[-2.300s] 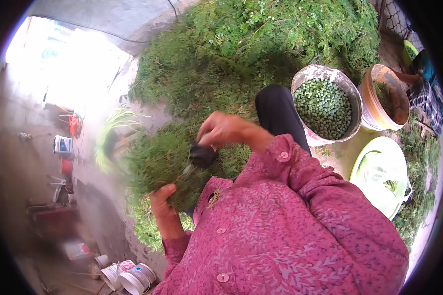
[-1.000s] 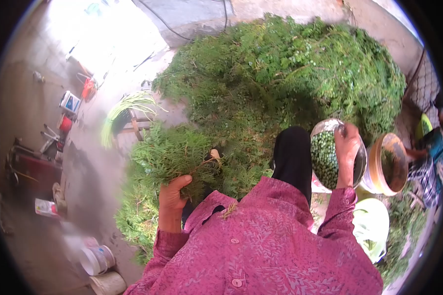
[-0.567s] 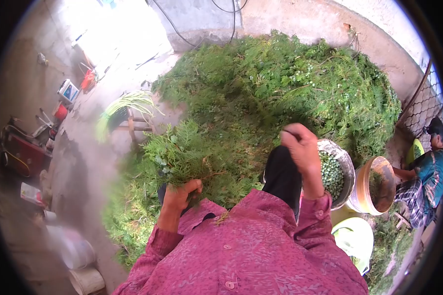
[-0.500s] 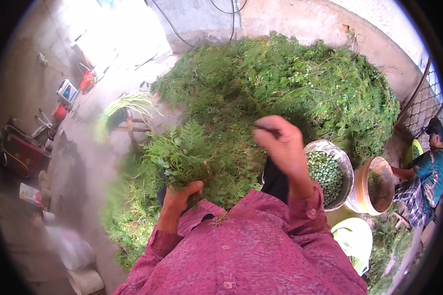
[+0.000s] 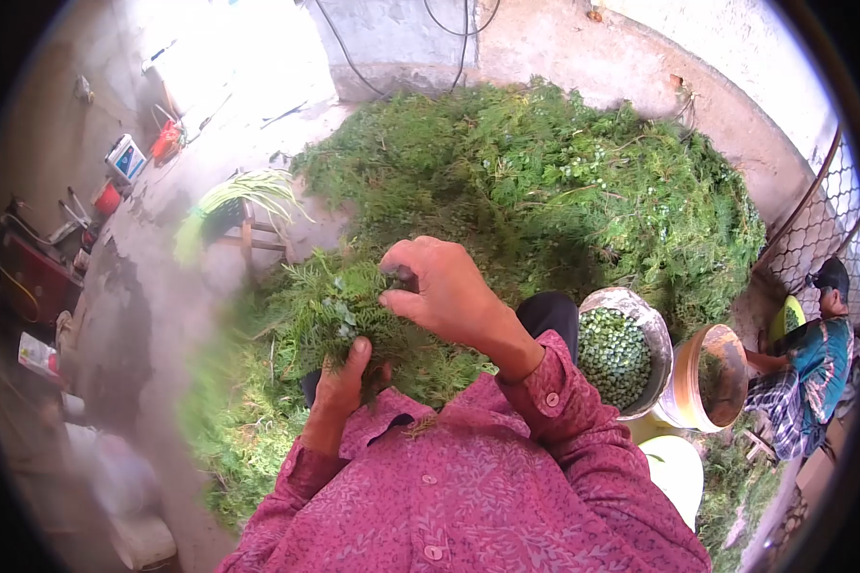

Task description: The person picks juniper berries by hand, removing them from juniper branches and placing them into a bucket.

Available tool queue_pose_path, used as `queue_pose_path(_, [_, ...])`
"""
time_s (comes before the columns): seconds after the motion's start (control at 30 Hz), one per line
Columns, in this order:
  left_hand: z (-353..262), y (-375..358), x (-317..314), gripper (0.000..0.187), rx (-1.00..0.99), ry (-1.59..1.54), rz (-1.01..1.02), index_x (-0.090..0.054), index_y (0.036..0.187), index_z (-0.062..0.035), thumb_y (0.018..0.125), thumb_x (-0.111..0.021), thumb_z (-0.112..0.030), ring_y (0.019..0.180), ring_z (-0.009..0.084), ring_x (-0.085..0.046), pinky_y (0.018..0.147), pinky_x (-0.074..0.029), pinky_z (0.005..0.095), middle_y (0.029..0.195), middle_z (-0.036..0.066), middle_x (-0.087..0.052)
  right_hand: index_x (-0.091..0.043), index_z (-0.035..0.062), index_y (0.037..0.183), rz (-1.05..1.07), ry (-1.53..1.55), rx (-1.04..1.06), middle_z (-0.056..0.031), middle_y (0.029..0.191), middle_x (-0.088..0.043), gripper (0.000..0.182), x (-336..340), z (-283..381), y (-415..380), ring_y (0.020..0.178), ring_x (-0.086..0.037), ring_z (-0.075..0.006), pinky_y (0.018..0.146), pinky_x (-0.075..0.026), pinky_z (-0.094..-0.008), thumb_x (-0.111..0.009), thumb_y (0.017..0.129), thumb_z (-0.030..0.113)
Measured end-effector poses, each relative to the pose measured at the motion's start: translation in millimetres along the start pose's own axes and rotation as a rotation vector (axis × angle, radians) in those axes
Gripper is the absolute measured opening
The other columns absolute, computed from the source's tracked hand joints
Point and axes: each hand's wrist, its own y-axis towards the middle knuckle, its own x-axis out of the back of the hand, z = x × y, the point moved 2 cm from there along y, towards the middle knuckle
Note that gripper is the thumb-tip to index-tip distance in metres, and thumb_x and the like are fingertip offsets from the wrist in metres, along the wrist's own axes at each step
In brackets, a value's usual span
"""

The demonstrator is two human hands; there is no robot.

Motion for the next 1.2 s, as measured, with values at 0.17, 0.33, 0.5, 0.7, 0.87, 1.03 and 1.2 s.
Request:
queue_pose_path(0.17, [-13, 1, -9, 0.034, 0.152, -0.04, -0.15, -0.05, 0.108, -0.009, 0.081, -0.064, -0.025, 0.07, 0.0123, -0.054, 0.045, -0.042, 0.0241, 0.092, 0.001, -0.056, -0.057, 0.0021, 0.086, -0.056, 0.085, -0.069, -0.0121, 0.072, -0.055, 0.027, -10, -8, -7, 0.064, -0.056, -0.0223, 0.058, -0.045, -0.0315, -0.069, 0.064, 0.012])
queue_pose_path(0.33, [-7, 2, -5, 0.035, 0.088, -0.163, -0.143, -0.05, 0.107, -0.012, 0.078, -0.067, -0.019, 0.068, 0.0124, -0.054, 0.043, -0.041, 0.0232, 0.091, 0.0, -0.057, -0.055, 0.001, 0.086, -0.131, 0.269, -0.135, -0.0073, 0.071, -0.053, 0.025, -20, -8, -17, 0.057, -0.053, -0.0136, 0.051, -0.043, -0.0263, -0.067, 0.065, 0.005])
queue_pose_path(0.5, [-9, 6, -5, 0.038, 0.102, -0.27, -0.215, -0.05, 0.109, -0.0127, 0.076, -0.068, -0.014, 0.07, 0.0117, -0.054, 0.042, -0.039, 0.0223, 0.09, 0.001, -0.058, -0.052, 0.0007, 0.091, -0.194, 0.144, -0.032, -0.0056, 0.076, -0.053, 0.028, -26, -4, -31, 0.058, -0.051, -0.0103, 0.053, -0.042, -0.0242, -0.065, 0.066, 0.001])
queue_pose_path(0.7, [-6, 5, -8, 0.041, 0.123, -0.275, -0.178, -0.05, 0.109, -0.0125, 0.073, -0.07, -0.011, 0.072, 0.0112, -0.055, 0.043, -0.038, 0.0216, 0.092, 0.001, -0.059, -0.051, -0.0004, 0.095, -0.299, 0.647, -0.293, -0.004, 0.081, -0.054, 0.028, -30, -23, -38, 0.064, -0.05, -0.0074, 0.056, -0.043, -0.0243, -0.064, 0.071, 0.001])
queue_pose_path(0.87, [-12, 4, -21, 0.041, 0.116, -0.278, -0.181, -0.05, 0.108, -0.0124, 0.072, -0.07, -0.009, 0.073, 0.0108, -0.054, 0.044, -0.037, 0.0223, 0.092, 0.001, -0.059, -0.049, 0.0007, 0.099, -0.41, 0.103, -0.007, -0.0009, 0.083, -0.053, 0.025, -22, -4, -42, 0.07, -0.052, -0.0064, 0.066, -0.044, -0.0202, -0.059, 0.076, -0.003])
queue_pose_path(1.03, [-5, 5, -10, 0.04, 0.201, -0.307, -0.305, -0.051, 0.105, -0.0122, 0.071, -0.071, -0.007, 0.071, 0.0118, -0.054, 0.045, -0.038, 0.0238, 0.092, 0.001, -0.058, -0.052, 0.004, 0.099, -0.602, 1.263, -0.335, -0.007, 0.081, -0.054, 0.022, 21, -52, -30, 0.06, -0.051, -0.0114, 0.063, -0.049, -0.0278, -0.053, 0.078, -0.005])
queue_pose_path(1.2, [4, 6, 4, 0.031, 0.164, -0.202, -0.174, -0.053, 0.102, -0.01, 0.079, -0.064, -0.027, 0.065, 0.0121, -0.053, 0.045, -0.039, 0.0256, 0.085, 0.002, -0.059, -0.053, 0.0066, 0.091, -0.391, 1.483, -0.347, -0.0049, 0.084, -0.055, 0.009, 31, -43, -34, 0.069, -0.051, -0.01, 0.054, -0.044, -0.0248, -0.049, 0.086, 0.014])
